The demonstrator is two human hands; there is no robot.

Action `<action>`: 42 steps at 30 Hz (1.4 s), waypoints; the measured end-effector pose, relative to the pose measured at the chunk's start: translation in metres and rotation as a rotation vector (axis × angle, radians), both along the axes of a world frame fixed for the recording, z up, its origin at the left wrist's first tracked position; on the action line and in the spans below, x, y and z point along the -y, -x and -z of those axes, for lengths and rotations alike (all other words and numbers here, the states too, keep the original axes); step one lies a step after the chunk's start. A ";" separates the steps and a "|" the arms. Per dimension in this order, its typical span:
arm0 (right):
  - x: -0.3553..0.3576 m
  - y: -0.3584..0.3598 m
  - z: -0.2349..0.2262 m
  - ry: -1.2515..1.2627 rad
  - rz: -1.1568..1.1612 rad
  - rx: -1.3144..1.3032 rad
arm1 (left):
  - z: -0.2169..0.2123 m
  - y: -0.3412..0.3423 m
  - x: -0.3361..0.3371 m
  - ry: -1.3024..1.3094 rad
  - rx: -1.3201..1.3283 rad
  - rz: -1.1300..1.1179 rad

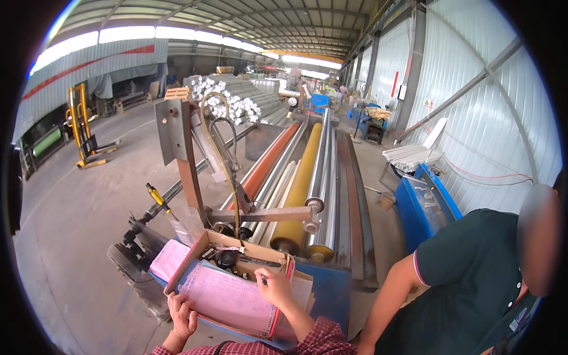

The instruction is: Checking and writing on a production log sheet near a industrial roller machine.

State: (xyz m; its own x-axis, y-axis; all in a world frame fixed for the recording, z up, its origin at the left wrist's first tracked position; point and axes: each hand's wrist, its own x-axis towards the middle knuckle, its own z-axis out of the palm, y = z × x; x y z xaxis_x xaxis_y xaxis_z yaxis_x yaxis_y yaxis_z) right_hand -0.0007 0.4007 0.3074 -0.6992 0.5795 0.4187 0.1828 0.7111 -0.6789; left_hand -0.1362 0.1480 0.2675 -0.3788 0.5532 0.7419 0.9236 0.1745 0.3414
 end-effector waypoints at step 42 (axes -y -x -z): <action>0.002 0.004 -0.004 -0.005 0.052 0.019 | 0.012 0.006 0.000 -0.004 -0.006 0.035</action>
State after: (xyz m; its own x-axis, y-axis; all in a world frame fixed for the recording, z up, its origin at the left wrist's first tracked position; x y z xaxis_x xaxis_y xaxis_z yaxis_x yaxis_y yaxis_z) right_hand -0.0044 0.3986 0.3118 -0.6759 0.6130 0.4091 0.2322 0.7040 -0.6712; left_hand -0.1424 0.1478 0.2553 -0.3548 0.5630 0.7464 0.9312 0.1412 0.3361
